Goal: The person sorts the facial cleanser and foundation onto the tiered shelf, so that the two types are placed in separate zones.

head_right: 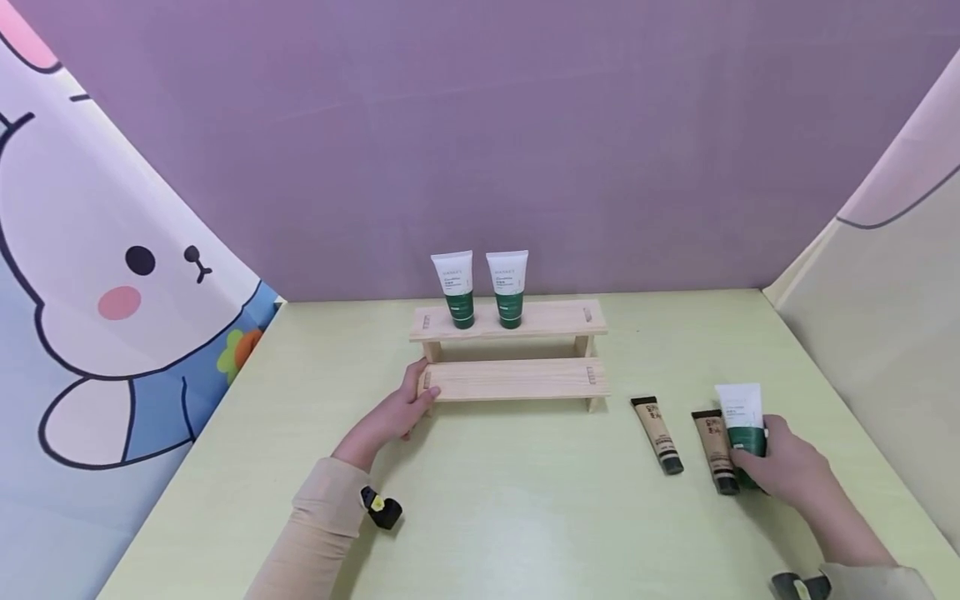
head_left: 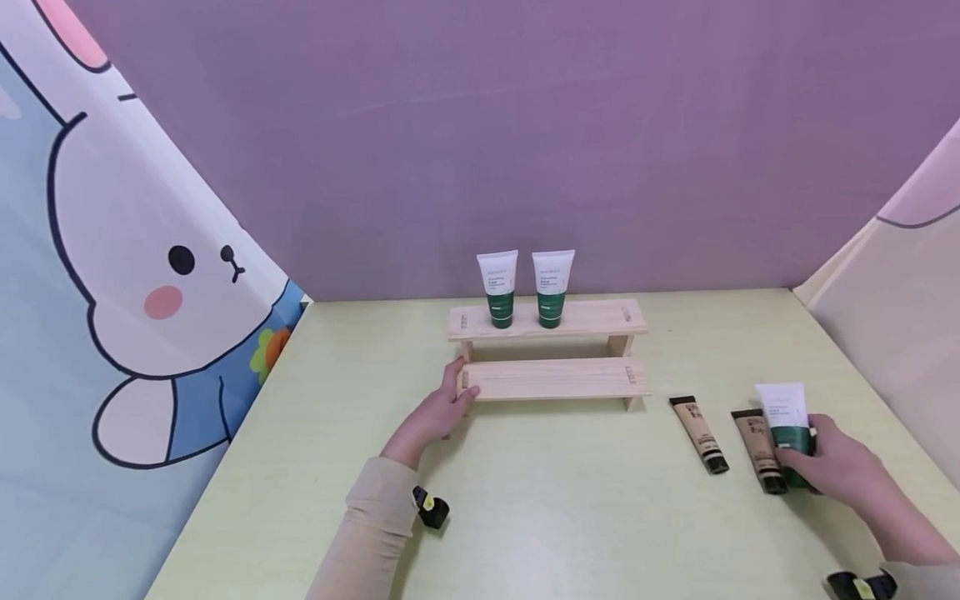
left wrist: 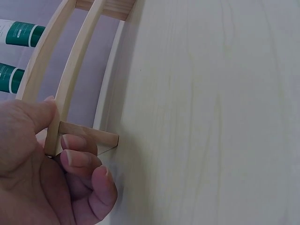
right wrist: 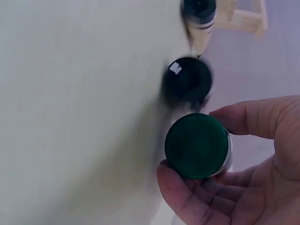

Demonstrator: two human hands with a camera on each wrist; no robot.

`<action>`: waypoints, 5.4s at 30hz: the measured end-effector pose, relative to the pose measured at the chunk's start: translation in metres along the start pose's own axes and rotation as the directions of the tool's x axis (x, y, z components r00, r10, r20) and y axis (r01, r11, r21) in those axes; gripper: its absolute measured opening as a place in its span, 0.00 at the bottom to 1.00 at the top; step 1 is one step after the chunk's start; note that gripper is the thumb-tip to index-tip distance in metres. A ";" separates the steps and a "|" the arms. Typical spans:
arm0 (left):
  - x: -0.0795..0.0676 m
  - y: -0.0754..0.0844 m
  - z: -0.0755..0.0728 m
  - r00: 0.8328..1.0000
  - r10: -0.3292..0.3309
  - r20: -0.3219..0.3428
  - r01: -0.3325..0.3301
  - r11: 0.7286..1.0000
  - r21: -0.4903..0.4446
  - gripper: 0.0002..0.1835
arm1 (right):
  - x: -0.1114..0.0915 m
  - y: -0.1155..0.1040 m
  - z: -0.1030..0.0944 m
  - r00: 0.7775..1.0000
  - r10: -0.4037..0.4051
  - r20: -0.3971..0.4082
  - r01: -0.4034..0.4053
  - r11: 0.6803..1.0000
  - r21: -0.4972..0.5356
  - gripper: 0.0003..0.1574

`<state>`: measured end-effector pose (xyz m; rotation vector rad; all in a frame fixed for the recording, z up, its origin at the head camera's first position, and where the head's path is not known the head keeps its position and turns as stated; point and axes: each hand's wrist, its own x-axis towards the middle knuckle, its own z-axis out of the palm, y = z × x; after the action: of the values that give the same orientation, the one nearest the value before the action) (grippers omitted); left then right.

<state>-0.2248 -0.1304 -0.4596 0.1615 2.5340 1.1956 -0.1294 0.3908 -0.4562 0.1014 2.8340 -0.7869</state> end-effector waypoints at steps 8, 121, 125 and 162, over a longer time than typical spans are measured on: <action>-0.001 0.001 -0.001 1.000 -0.010 -0.005 0.009 1.000 -0.008 0.37 | -0.002 -0.038 -0.007 0.983 -0.091 -0.160 0.095 0.995 0.018 0.45; 0.005 -0.009 0.005 1.000 0.023 -0.015 -0.023 1.000 0.007 0.34 | 0.030 -0.041 0.015 0.992 -0.104 -0.069 0.097 0.991 -0.095 0.26; 0.006 -0.009 0.004 0.999 0.029 -0.015 -0.029 1.000 -0.002 0.35 | 0.027 -0.053 0.012 0.982 -0.144 -0.125 0.138 0.989 -0.056 0.32; 0.003 -0.001 0.003 1.000 0.017 -0.007 -0.017 1.000 0.017 0.35 | 0.049 -0.179 0.055 0.863 -0.393 -0.318 0.462 0.868 0.183 0.22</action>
<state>-0.2264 -0.1277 -0.4631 0.1841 2.5547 1.1833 -0.1890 0.2099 -0.4223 -0.4448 3.0356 -1.3236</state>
